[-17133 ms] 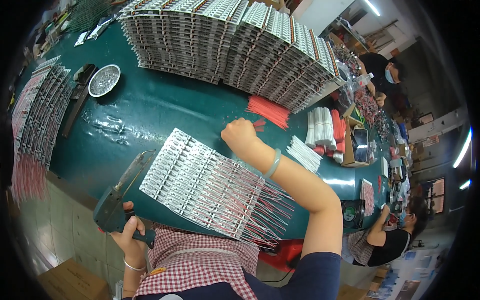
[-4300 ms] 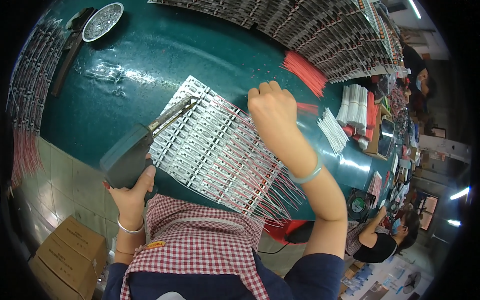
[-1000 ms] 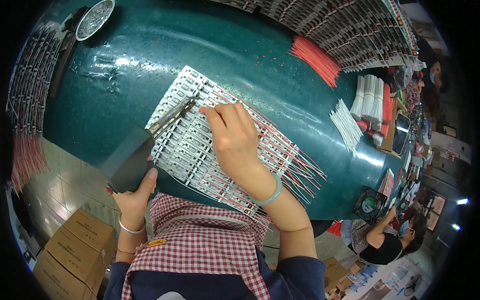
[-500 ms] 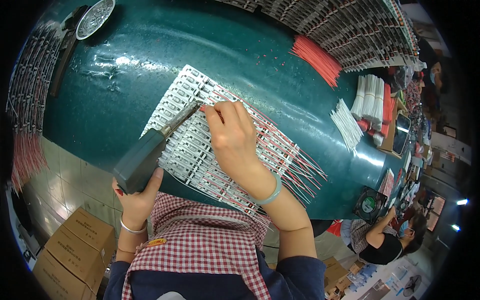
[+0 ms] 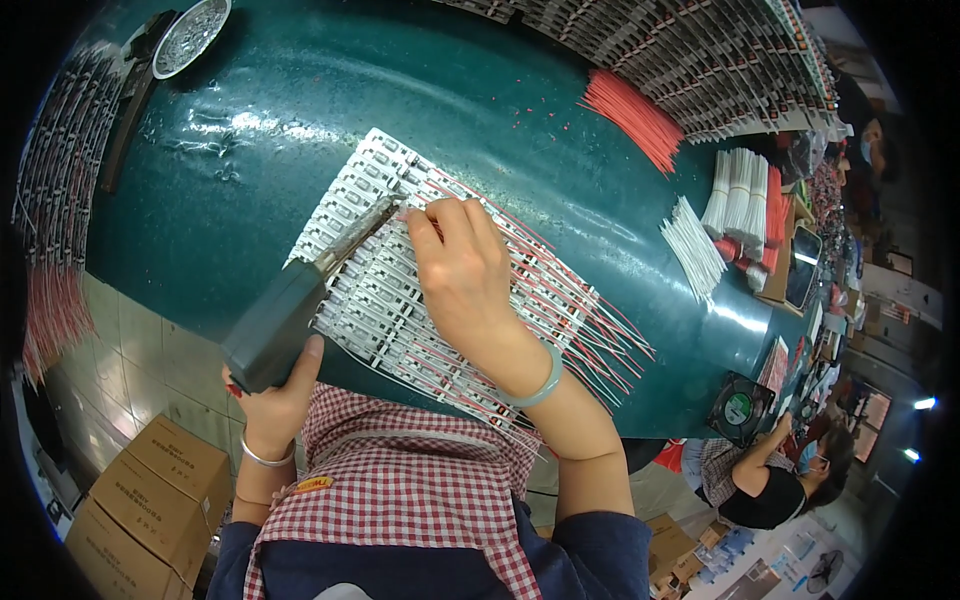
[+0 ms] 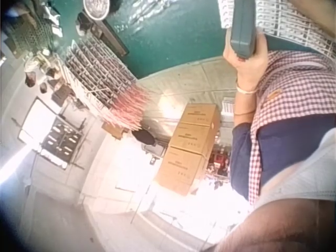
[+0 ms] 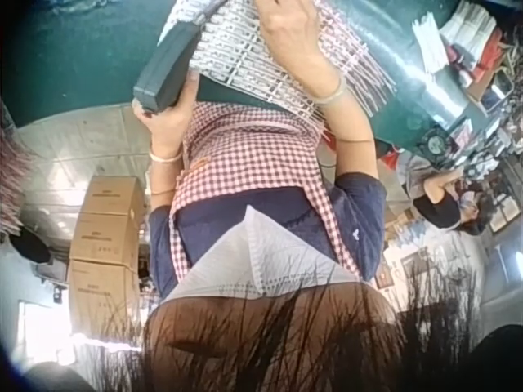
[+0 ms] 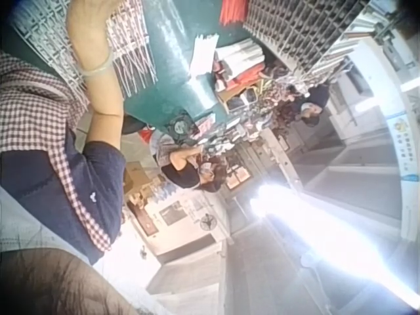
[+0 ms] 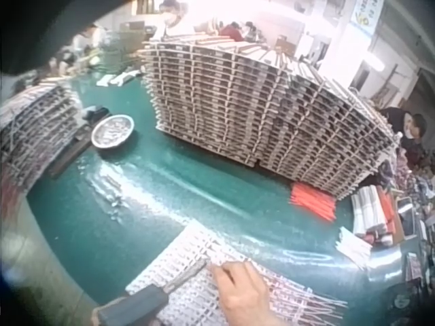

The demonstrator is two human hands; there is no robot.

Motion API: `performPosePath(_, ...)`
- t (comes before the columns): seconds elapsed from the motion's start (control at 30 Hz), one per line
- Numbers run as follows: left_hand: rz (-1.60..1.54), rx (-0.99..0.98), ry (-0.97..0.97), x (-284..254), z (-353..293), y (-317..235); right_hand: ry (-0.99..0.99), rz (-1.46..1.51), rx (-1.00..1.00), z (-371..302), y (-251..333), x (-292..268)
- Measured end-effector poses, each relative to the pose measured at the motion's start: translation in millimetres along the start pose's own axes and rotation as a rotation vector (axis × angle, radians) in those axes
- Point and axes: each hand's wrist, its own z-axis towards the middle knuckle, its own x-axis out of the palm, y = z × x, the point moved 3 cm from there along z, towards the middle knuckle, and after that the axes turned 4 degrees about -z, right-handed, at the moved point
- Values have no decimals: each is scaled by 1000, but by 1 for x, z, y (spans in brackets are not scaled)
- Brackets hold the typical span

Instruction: The person solders multiple wires onto a sequence of electronic components on a circuit board using a soldering iron.

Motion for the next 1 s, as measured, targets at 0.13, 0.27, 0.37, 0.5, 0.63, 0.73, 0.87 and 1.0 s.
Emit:
performPosePath(0.13,9,-12,-54,-4,-3,0,2,-21,-13,0,0,1)
performPosePath(0.27,-26,9,-73,-5,-7,5,5,-16,-5,-1,0,1)
performPosePath(0.37,-38,-29,-78,-7,-9,3,-5,-5,-12,0,-1,1)
performPosePath(0.5,-33,-13,-96,-9,-13,7,-54,-18,-29,-2,1,-4)
performPosePath(0.63,-28,12,-110,-12,-16,10,-45,45,-19,-7,8,-8)
performPosePath(0.73,-48,-52,-82,-11,-16,8,-44,42,15,-9,9,-4)
performPosePath(0.87,-67,-54,-61,-10,-15,8,-16,40,-11,-10,8,-1)
performPosePath(1.0,-53,-57,-10,-9,-13,5,2,28,-9,-8,9,-2)
